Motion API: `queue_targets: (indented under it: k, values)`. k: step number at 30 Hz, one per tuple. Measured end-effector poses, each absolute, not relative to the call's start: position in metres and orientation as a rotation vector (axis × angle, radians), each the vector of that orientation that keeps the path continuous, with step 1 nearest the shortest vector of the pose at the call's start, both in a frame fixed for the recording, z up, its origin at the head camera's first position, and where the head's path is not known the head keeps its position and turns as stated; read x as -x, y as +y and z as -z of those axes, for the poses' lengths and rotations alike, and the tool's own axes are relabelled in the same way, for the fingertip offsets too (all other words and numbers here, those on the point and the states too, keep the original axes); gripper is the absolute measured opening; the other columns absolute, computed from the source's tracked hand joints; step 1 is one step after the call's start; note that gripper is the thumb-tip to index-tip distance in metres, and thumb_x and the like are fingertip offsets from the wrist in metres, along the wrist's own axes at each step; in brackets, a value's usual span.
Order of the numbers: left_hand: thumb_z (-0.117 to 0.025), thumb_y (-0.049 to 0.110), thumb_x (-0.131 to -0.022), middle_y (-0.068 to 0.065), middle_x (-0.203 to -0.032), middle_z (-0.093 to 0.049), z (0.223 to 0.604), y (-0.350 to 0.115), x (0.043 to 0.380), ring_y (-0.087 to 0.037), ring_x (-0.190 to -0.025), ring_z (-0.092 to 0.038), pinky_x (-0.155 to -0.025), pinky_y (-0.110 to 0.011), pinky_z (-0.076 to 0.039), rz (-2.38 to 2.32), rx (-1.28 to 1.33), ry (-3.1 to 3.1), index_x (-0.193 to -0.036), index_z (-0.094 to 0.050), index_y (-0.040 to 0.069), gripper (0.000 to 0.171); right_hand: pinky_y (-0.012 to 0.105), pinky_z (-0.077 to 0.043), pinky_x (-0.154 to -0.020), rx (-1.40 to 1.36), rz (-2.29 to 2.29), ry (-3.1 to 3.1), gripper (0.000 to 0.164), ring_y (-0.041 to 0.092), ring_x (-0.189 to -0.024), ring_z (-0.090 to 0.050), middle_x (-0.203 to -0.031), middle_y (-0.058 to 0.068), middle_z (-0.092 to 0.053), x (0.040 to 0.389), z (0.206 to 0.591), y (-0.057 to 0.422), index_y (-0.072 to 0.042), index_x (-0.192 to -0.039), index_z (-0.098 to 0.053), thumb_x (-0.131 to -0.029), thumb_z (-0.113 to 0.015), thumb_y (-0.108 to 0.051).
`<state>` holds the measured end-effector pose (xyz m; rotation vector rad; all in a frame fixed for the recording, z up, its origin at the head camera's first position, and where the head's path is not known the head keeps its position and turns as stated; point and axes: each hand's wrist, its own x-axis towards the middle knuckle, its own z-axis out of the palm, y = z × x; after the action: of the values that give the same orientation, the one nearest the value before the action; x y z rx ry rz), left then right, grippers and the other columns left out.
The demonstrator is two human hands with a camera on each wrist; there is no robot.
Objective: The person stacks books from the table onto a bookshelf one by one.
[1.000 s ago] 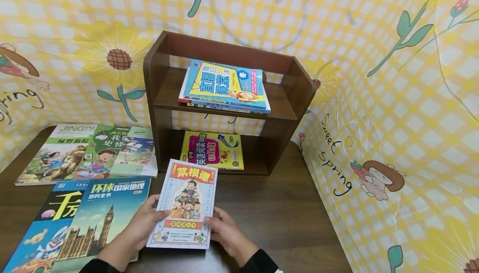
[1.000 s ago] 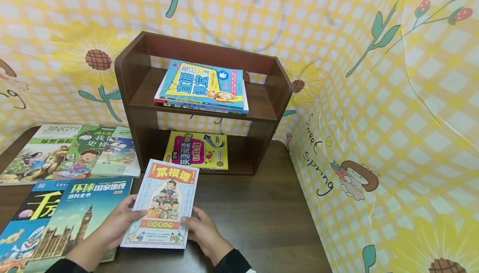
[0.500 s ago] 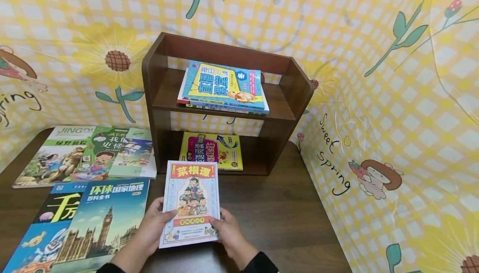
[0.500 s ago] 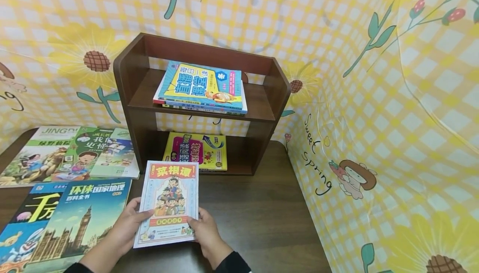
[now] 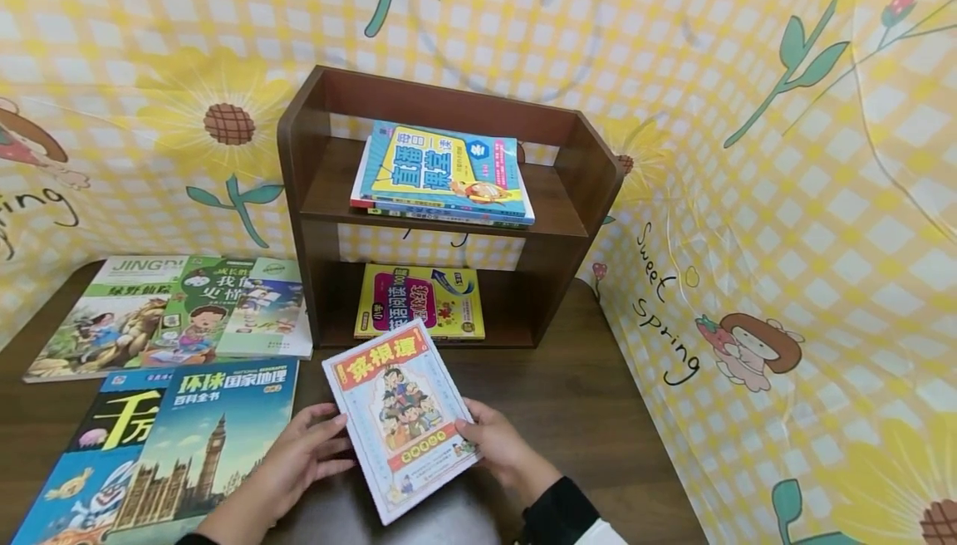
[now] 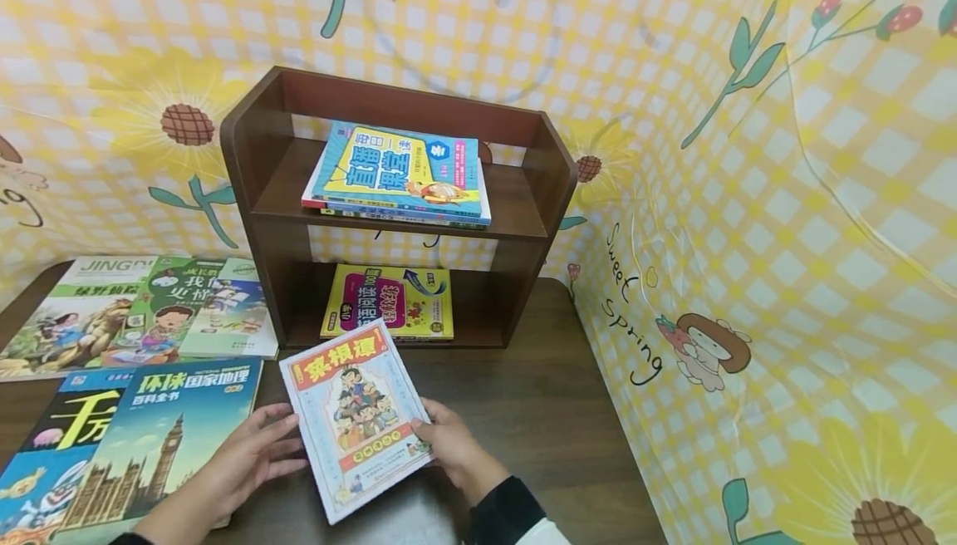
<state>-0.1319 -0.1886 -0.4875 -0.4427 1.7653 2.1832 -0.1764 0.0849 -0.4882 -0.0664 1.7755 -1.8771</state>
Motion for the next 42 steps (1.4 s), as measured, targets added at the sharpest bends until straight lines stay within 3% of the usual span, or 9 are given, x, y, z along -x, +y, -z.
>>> queue_targets:
  k: [6,16,22,28,31,36,42]
  values:
    - [-0.051,0.032,-0.100,-0.034,-0.144,-0.030,0.478,-0.209,0.137,-0.029,-0.108,-0.060,-0.088,-0.048,-0.053,-2.074,0.314,1.786,-0.152,-0.002,0.002,0.077,0.025,-0.054,-0.068,0.237,1.642,1.687,0.045,0.014,-0.079,-0.067,-0.095,0.005,-0.069,0.186,0.481,0.121,0.001,-0.143,-0.042,-0.100,-0.048,-0.010]
    - [-0.064,0.026,-0.093,-0.035,-0.152,-0.013,0.468,-0.190,0.132,-0.025,-0.105,-0.060,-0.082,-0.038,-0.056,-1.949,0.049,1.803,-0.155,-0.003,0.013,0.088,0.021,-0.054,-0.070,0.366,1.491,1.577,0.044,0.009,-0.079,-0.066,-0.097,0.000,-0.068,0.193,0.478,0.139,0.005,-0.141,-0.042,-0.099,-0.048,-0.009]
    - [-0.067,0.017,-0.091,-0.029,-0.153,-0.020,0.465,-0.182,0.131,-0.023,-0.104,-0.058,-0.083,-0.035,-0.055,-1.989,-0.012,1.749,-0.155,-0.004,0.013,0.091,0.022,-0.054,-0.070,0.326,1.499,1.538,0.045,0.009,-0.081,-0.067,-0.097,-0.002,-0.069,0.201,0.481,0.142,0.005,-0.141,-0.042,-0.099,-0.049,-0.008]
    - [-0.071,0.012,-0.087,-0.019,-0.138,-0.045,0.460,-0.182,0.129,-0.023,-0.101,-0.061,-0.085,-0.032,-0.054,-1.970,-0.025,1.769,-0.155,-0.004,0.009,0.096,0.023,-0.055,-0.070,0.300,1.536,1.522,0.043,0.010,-0.081,-0.067,-0.096,-0.002,-0.069,0.207,0.482,0.144,0.004,-0.140,-0.044,-0.099,-0.049,-0.008]
    - [-0.073,0.010,-0.085,-0.017,-0.134,-0.050,0.458,-0.183,0.129,-0.024,-0.100,-0.061,-0.086,-0.030,-0.053,-1.949,-0.030,1.787,-0.156,-0.003,0.009,0.100,0.023,-0.055,-0.069,0.285,1.547,1.528,0.042,0.010,-0.081,-0.067,-0.095,-0.001,-0.069,0.210,0.482,0.143,0.003,-0.139,-0.046,-0.098,-0.049,-0.008]
    - [-0.076,0.004,-0.080,-0.019,-0.136,-0.047,0.458,-0.187,0.128,-0.025,-0.100,-0.061,-0.087,-0.030,-0.053,-1.925,-0.109,1.760,-0.155,0.003,0.009,0.109,0.023,-0.055,-0.068,0.254,1.555,1.536,0.041,0.011,-0.081,-0.067,-0.095,0.000,-0.070,0.213,0.482,0.143,0.004,-0.138,-0.047,-0.098,-0.050,-0.008]
    - [-0.077,0.003,-0.080,-0.031,-0.145,-0.028,0.460,-0.190,0.124,-0.023,-0.101,-0.061,-0.086,-0.027,-0.053,-1.912,-0.225,1.716,-0.154,0.010,0.008,0.114,0.023,-0.054,-0.068,0.234,1.538,1.526,0.042,0.011,-0.082,-0.067,-0.097,0.001,-0.069,0.215,0.481,0.145,0.003,-0.139,-0.047,-0.099,-0.048,-0.008]
